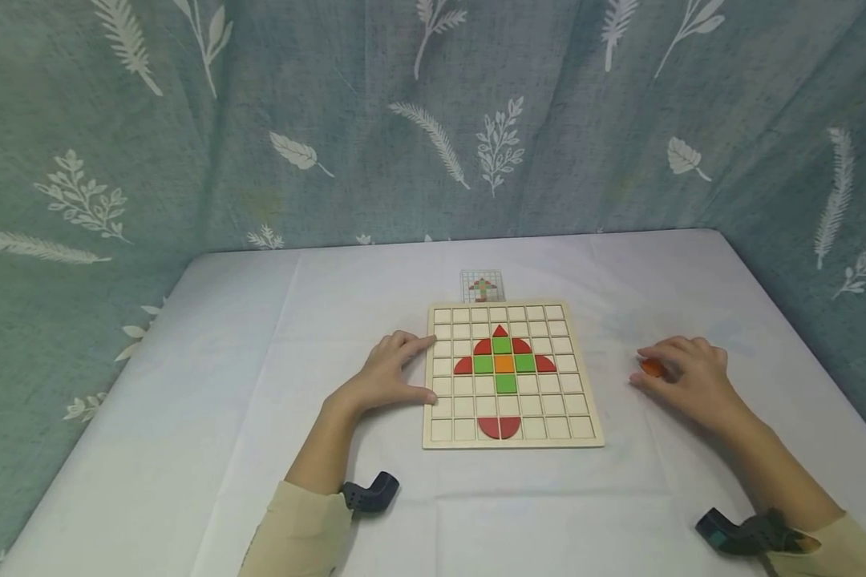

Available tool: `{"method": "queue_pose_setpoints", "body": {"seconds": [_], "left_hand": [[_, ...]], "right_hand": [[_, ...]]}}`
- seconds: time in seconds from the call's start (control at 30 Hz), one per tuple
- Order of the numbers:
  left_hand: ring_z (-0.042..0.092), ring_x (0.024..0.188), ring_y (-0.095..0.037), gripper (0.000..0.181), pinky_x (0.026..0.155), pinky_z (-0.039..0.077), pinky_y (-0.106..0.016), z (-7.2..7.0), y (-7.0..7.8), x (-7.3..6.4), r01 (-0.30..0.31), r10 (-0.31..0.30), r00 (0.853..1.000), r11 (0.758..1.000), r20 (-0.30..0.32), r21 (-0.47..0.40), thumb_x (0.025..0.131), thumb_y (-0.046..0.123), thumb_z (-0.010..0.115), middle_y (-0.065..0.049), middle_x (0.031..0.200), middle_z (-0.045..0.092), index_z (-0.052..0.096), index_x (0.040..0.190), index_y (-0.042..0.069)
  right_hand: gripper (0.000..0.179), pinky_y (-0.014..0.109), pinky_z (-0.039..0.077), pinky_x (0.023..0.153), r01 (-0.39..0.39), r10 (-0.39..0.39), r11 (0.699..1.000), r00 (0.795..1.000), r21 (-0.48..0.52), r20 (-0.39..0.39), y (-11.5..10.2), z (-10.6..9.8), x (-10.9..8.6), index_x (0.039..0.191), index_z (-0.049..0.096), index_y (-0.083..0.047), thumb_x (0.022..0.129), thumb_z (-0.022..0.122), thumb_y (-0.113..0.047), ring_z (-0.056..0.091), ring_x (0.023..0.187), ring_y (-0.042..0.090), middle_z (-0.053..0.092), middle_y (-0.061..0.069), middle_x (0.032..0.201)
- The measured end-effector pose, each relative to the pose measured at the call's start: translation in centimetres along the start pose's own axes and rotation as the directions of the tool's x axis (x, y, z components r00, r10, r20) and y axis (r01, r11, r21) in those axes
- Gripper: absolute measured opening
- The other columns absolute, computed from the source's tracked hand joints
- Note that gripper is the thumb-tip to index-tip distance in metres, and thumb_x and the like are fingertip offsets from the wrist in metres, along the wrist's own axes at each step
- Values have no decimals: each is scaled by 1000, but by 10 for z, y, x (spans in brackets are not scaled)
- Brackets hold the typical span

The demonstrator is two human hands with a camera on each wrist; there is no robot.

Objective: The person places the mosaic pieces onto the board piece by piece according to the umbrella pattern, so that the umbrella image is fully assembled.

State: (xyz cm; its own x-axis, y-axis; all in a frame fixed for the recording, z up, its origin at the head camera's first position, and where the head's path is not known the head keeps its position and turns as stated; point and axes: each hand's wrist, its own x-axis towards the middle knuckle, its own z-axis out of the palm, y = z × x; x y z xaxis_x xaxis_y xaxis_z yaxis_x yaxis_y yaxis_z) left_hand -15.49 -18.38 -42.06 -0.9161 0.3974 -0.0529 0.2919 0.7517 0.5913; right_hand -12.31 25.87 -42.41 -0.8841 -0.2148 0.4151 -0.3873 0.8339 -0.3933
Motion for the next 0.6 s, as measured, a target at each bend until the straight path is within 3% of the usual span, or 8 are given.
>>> {"method": "queue_pose_setpoints", "body": {"seconds": [0.6], "left_hand": [[39,106,-18,98,89,34,-38,1,-2,2,11,-11,1000,1000,3,4,59,57,82,-1,120,45,43,143,23]], "right_hand": [[39,54,20,75,-39,39,999,999,-7,-32,13,1,-6,96,71,-2,64,85,-17,46,89,35,63,18,93]]}}
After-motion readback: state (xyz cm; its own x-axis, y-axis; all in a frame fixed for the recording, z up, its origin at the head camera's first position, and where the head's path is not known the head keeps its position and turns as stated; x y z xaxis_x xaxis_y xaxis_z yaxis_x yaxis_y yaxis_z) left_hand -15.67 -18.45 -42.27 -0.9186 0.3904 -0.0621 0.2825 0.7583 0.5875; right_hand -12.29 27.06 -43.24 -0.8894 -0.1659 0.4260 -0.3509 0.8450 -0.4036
